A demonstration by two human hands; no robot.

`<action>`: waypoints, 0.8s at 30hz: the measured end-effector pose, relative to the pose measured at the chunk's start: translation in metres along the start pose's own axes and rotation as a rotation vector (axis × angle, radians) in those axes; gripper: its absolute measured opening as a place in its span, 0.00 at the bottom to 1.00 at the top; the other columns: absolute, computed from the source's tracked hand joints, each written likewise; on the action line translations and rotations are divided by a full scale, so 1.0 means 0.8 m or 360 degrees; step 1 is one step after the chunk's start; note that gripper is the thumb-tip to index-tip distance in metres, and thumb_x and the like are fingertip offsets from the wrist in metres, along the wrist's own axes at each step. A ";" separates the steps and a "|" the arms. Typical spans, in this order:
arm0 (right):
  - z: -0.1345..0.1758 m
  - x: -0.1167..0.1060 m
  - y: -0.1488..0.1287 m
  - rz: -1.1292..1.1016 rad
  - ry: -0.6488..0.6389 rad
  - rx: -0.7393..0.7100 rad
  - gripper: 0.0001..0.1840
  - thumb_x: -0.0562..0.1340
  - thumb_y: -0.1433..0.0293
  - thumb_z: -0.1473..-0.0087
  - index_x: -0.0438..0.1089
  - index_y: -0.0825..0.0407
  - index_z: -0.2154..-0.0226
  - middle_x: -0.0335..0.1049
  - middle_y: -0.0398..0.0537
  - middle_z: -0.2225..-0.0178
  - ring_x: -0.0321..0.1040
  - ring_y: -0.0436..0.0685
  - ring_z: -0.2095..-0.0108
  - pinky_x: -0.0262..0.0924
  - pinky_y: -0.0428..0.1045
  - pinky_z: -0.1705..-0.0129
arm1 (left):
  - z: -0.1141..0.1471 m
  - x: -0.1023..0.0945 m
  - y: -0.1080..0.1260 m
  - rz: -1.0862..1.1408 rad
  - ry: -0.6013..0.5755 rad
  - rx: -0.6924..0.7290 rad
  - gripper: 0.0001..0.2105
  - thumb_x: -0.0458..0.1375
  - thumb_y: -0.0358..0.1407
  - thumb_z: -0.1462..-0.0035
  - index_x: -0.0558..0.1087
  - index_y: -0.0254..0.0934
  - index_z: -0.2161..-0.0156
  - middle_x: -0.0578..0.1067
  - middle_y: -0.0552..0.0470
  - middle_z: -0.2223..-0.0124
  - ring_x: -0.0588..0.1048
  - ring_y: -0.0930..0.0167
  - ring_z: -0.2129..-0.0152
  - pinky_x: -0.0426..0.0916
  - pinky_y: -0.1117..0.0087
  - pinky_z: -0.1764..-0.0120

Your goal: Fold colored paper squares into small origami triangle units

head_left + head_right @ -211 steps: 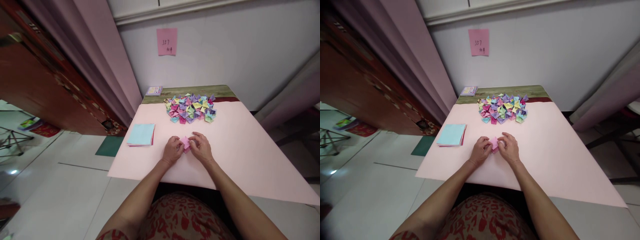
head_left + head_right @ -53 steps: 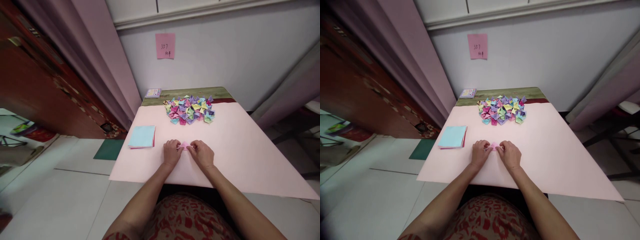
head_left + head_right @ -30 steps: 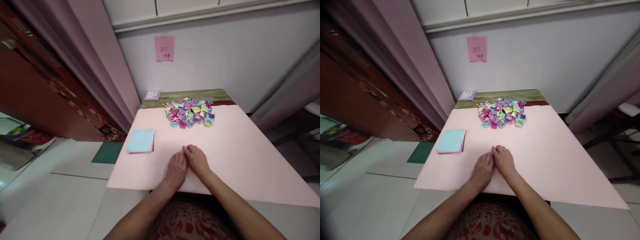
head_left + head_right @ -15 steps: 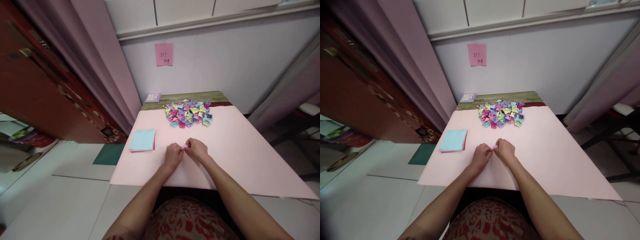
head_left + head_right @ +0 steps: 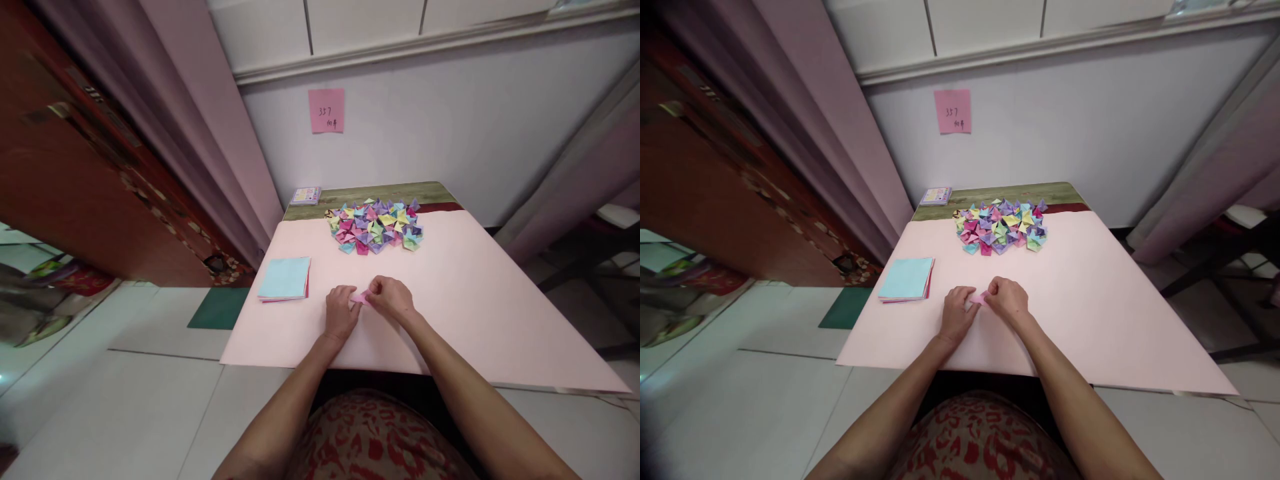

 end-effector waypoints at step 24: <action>-0.064 0.009 0.048 -0.1624 0.0244 -0.0149 0.18 0.70 0.55 0.54 0.73 0.52 0.72 0.69 0.41 0.80 0.62 0.49 0.80 0.58 0.45 0.76 | -0.088 0.070 0.000 0.1465 -0.0119 -0.0579 0.16 0.64 0.45 0.50 0.68 0.36 0.76 0.70 0.57 0.80 0.68 0.75 0.84 0.63 0.75 0.78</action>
Point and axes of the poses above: each hand's wrist, its own z-axis away from the middle knuckle, its own x-axis out of the palm, y = z × x, the point moved 4 cm from there along -z, towards the middle knuckle
